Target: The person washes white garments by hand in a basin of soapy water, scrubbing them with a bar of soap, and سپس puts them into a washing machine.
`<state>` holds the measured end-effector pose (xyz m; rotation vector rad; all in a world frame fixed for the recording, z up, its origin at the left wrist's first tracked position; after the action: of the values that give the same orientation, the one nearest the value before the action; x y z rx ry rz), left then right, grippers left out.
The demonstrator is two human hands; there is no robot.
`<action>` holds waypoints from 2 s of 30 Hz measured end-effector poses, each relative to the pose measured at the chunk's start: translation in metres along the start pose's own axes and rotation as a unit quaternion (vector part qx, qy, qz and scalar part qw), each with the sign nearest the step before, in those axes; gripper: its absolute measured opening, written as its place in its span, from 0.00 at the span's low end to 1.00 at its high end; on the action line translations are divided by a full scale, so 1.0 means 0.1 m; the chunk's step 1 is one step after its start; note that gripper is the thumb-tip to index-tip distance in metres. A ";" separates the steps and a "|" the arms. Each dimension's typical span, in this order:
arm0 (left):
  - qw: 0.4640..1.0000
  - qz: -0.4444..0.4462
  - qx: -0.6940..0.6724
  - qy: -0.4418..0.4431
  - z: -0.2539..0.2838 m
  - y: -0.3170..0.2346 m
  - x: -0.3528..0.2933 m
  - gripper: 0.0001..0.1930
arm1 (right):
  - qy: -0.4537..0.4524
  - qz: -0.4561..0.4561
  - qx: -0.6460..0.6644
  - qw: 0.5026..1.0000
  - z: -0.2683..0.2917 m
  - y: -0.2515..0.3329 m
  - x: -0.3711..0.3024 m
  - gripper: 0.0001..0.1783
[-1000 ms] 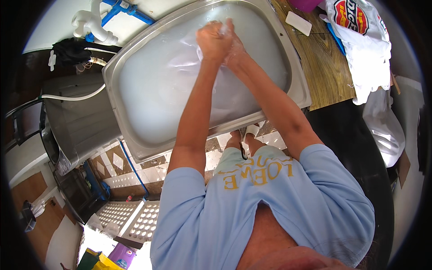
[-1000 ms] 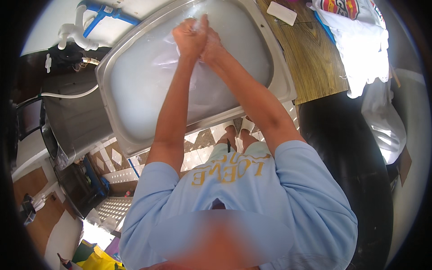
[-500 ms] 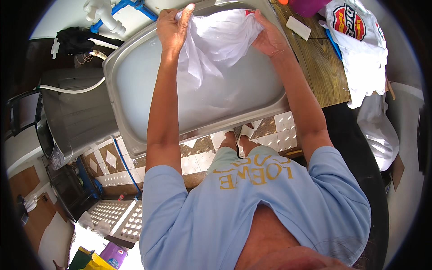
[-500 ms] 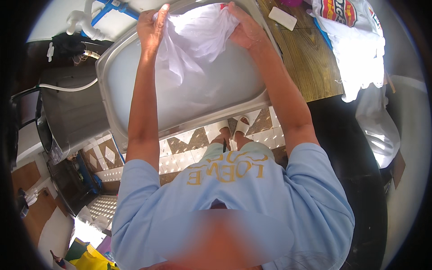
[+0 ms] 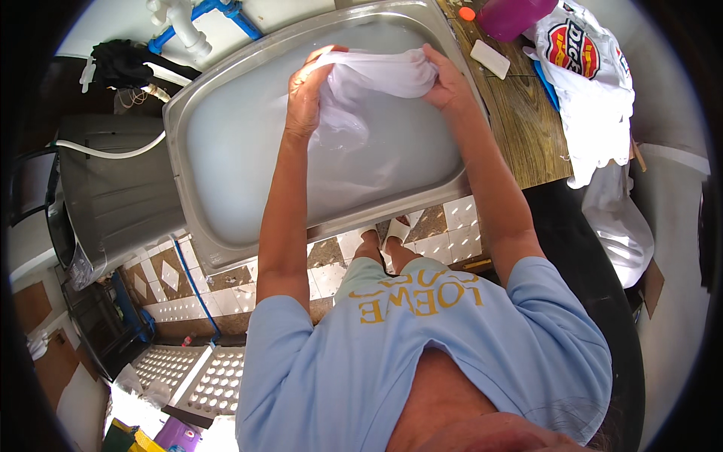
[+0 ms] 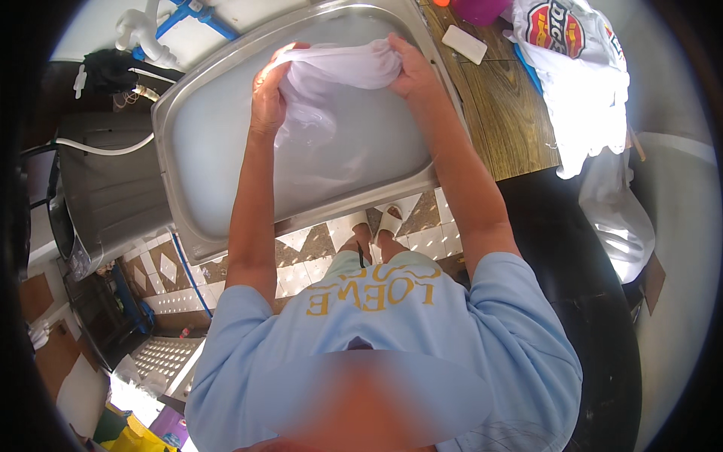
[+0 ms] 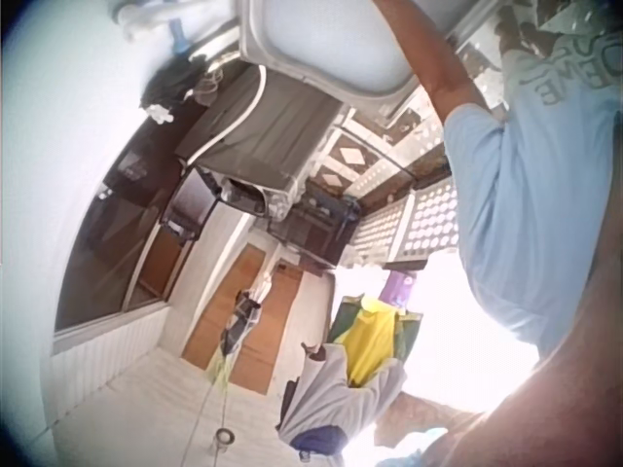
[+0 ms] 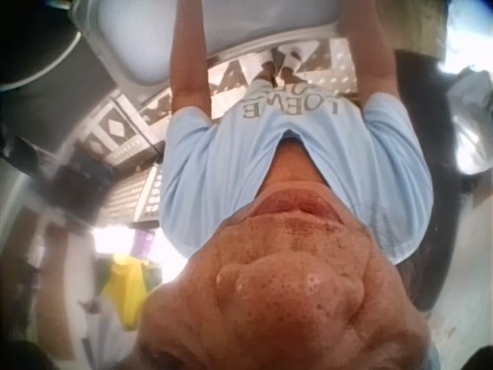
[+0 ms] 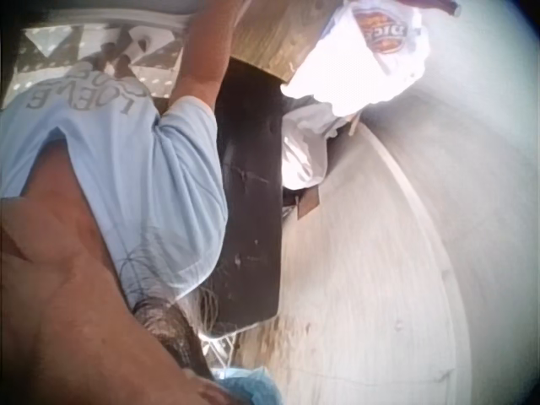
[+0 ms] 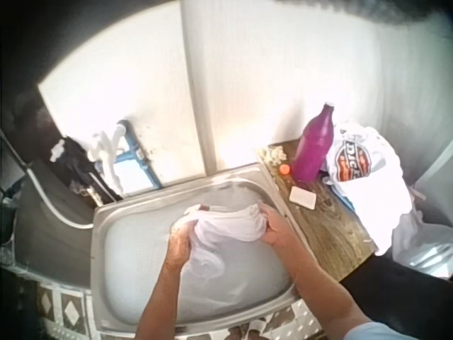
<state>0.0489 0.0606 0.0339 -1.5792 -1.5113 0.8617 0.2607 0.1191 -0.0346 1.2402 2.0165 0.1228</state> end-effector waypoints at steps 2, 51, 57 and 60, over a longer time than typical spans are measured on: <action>0.996 -0.067 0.030 0.041 -0.35 -0.03 0.03 0.11 | 0.027 -0.054 -0.014 0.998 0.00 -0.43 0.20 0.10; 0.920 -0.085 0.305 -0.233 1.00 -0.22 -0.21 0.28 | 0.120 0.133 -0.254 0.950 -0.17 0.05 -0.32 0.28; 0.860 -0.102 0.477 -0.151 0.71 -0.12 -0.22 0.20 | 0.099 0.227 -0.353 0.902 -0.22 -0.15 -0.21 0.28; 0.816 -0.011 0.569 -0.107 0.81 0.02 -0.23 0.16 | 0.091 0.156 -0.289 0.940 -0.17 -0.11 -0.14 0.25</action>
<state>-0.0230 0.0437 -0.0075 -0.5628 -0.7854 1.5606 0.2454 0.1072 -0.0195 1.1716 1.7228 0.9435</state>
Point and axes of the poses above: each hand's wrist, its own x-axis towards the middle knuckle, its own z-axis out of the back of the hand, y = z × x, the point moved 6 cm from there along x, towards the middle knuckle, and after that the axes turned 1 degree about -z, right-handed, at the moved point
